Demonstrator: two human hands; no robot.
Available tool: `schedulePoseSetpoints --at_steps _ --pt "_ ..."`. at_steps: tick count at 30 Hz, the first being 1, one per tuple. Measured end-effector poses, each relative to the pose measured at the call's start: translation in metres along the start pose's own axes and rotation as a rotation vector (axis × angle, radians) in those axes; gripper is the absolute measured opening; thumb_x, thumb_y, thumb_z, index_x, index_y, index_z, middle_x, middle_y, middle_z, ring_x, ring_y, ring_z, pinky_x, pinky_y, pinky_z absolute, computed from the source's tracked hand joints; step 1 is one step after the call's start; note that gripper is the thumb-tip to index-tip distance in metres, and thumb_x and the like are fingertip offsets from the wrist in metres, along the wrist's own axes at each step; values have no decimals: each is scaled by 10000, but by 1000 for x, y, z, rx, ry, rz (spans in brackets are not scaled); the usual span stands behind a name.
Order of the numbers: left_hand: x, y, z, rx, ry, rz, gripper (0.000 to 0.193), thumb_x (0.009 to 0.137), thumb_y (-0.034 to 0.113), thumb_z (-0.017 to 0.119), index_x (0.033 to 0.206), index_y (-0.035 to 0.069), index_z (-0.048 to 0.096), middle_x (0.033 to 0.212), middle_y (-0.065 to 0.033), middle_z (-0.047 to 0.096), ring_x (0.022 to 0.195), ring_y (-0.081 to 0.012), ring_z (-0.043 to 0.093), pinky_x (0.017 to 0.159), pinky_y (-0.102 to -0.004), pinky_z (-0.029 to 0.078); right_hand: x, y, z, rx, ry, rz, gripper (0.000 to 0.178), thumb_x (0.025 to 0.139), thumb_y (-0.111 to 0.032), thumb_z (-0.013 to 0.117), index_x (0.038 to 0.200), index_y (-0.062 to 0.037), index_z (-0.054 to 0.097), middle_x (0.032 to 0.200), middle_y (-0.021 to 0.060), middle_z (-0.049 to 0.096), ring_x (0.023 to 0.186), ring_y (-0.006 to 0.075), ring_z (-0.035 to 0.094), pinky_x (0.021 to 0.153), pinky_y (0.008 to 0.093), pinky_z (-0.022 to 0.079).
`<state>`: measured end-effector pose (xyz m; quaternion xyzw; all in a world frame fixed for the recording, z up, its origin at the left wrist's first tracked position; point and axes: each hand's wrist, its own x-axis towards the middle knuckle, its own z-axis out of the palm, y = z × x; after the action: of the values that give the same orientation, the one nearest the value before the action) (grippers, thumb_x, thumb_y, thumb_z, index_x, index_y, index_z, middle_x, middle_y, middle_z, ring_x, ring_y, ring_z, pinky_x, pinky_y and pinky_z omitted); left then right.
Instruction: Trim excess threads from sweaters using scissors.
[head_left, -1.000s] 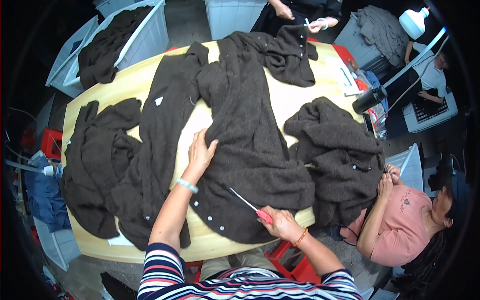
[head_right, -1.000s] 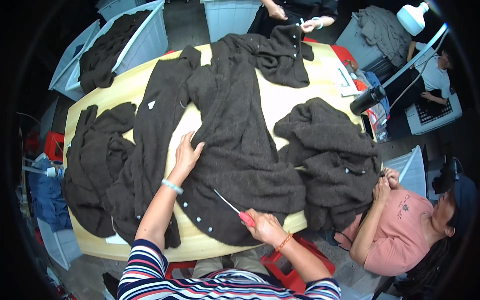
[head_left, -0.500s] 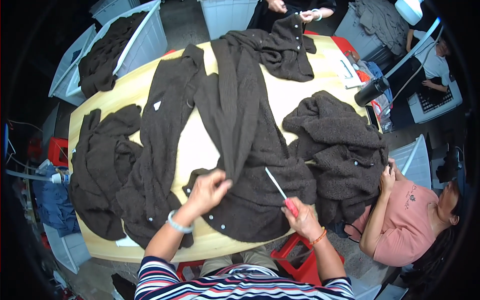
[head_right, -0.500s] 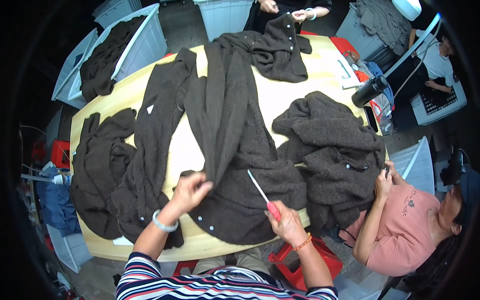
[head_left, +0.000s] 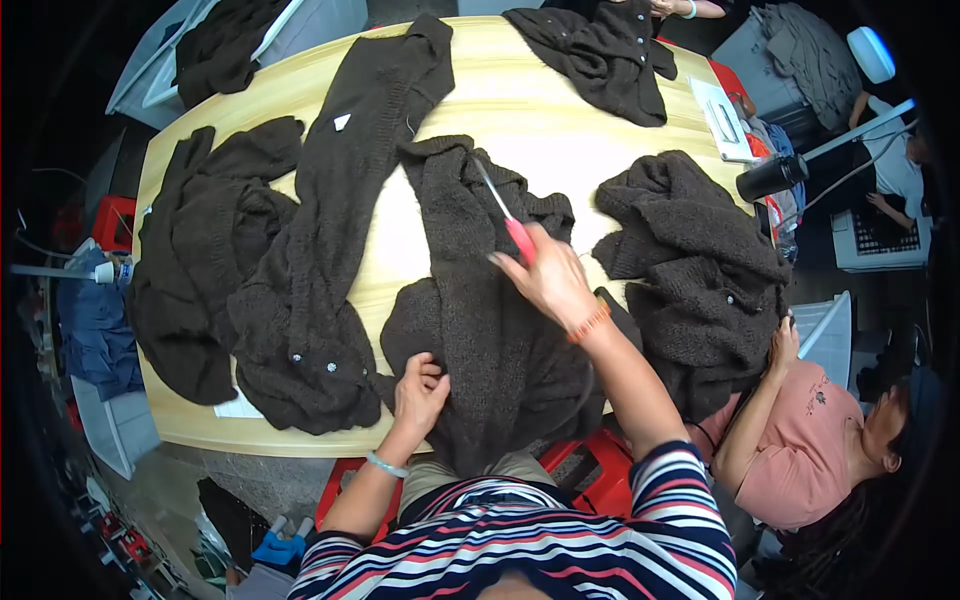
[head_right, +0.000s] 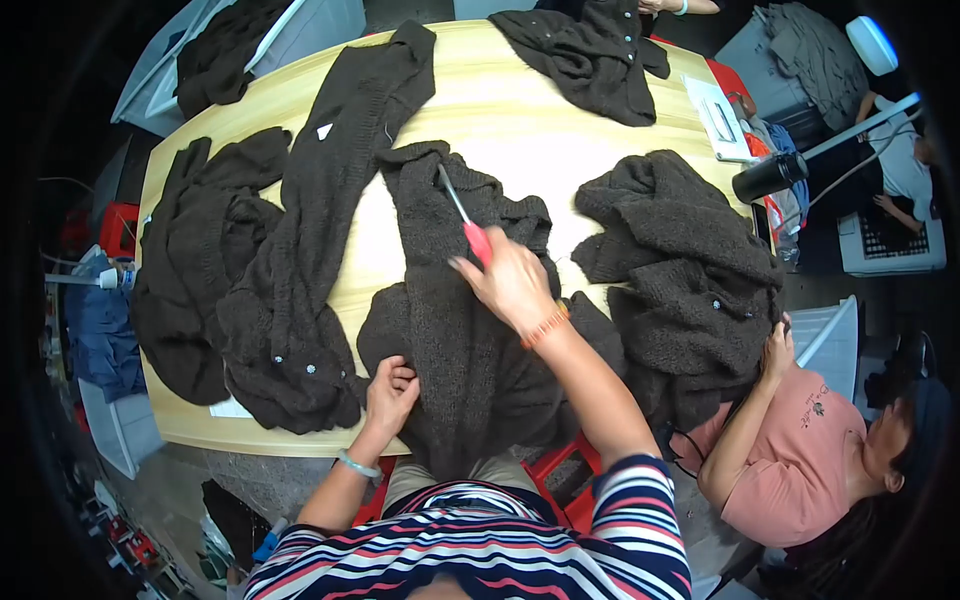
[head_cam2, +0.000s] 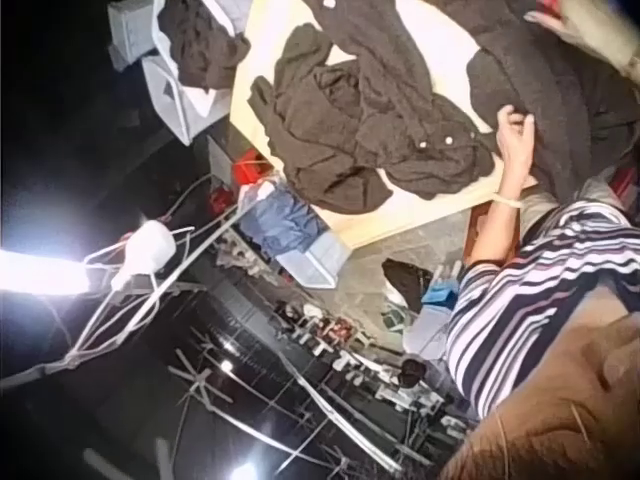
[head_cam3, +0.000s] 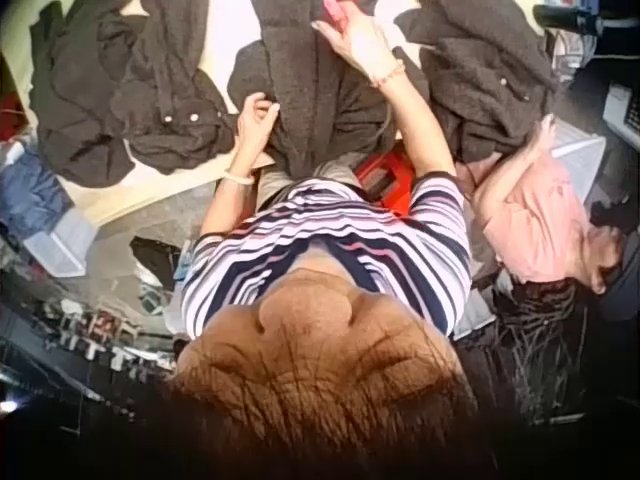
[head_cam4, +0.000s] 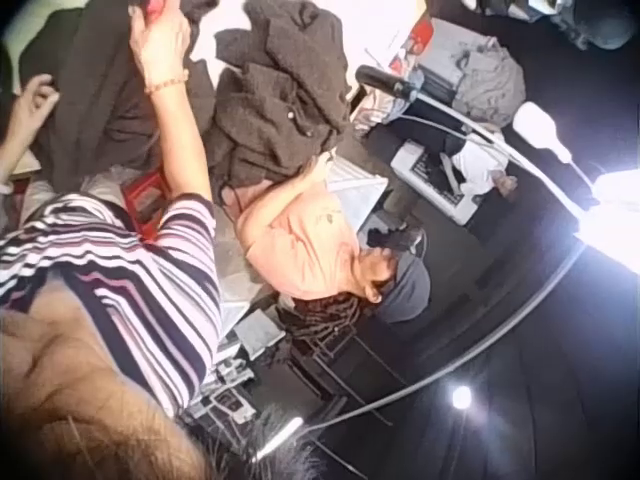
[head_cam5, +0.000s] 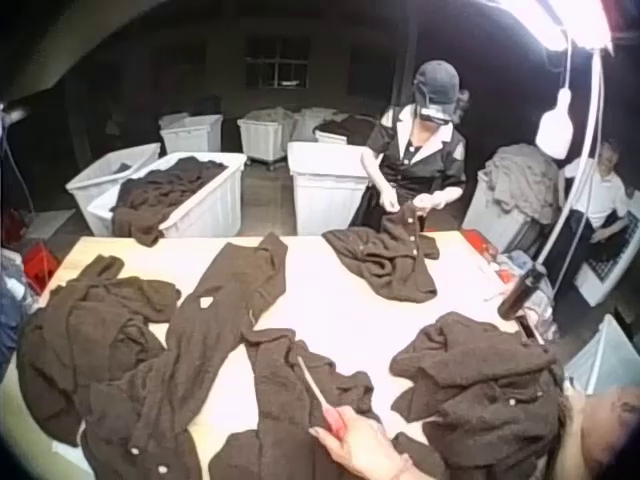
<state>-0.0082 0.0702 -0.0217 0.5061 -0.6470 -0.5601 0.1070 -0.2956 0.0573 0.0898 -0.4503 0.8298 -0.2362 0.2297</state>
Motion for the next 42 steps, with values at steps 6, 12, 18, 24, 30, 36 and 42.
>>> schedulePoseSetpoints --at_steps 6,12,18,24,30,36,42 --pt "-38 12 20 237 -40 154 522 791 98 690 1256 -10 481 919 -130 621 745 -218 588 690 -340 507 53 -11 105 -301 -4 -79 621 715 -471 800 1017 9 546 886 245 660 840 357 693 735 402 574" --pt "-47 -6 31 58 -192 -7 361 806 90 715 1121 -19 577 913 -72 638 827 -114 602 735 -268 488 59 19 113 -96 -137 -59 361 774 -67 607 1120 -11 520 908 283 656 898 433 660 790 499 539" --pt "-47 47 -7 -468 -72 67 322 825 -22 671 1133 -7 576 1043 -38 632 974 -89 577 868 -234 460 46 85 -46 176 239 -35 507 779 -43 726 1251 -3 545 1176 167 650 1124 243 613 974 329 455" --pt "-43 31 22 172 -567 -73 342 831 73 705 1133 -23 574 918 -29 611 745 -63 541 648 -228 463 -26 158 -39 -16 107 147 457 784 -124 728 1196 -39 551 1022 239 640 1022 427 606 871 418 487" --pt "-14 63 57 -82 -440 103 589 833 150 751 1312 -38 463 975 -59 558 814 -89 544 718 -225 486 -96 150 -42 96 164 147 366 866 -152 659 1190 -12 561 1036 256 636 985 431 615 840 446 500" --pt "60 83 110 -581 -237 -40 605 884 142 707 1367 -53 400 1146 -124 623 1020 -138 598 866 -245 475 -168 105 -55 129 71 87 381 880 -194 665 1196 -14 552 1006 256 643 958 435 625 821 447 514" --pt "88 71 131 -376 -278 117 112 871 45 701 935 -12 630 876 2 641 777 -45 572 683 -184 461 -191 80 -41 4 -133 139 346 884 -218 658 1166 -36 573 885 243 664 850 426 647 747 469 523"
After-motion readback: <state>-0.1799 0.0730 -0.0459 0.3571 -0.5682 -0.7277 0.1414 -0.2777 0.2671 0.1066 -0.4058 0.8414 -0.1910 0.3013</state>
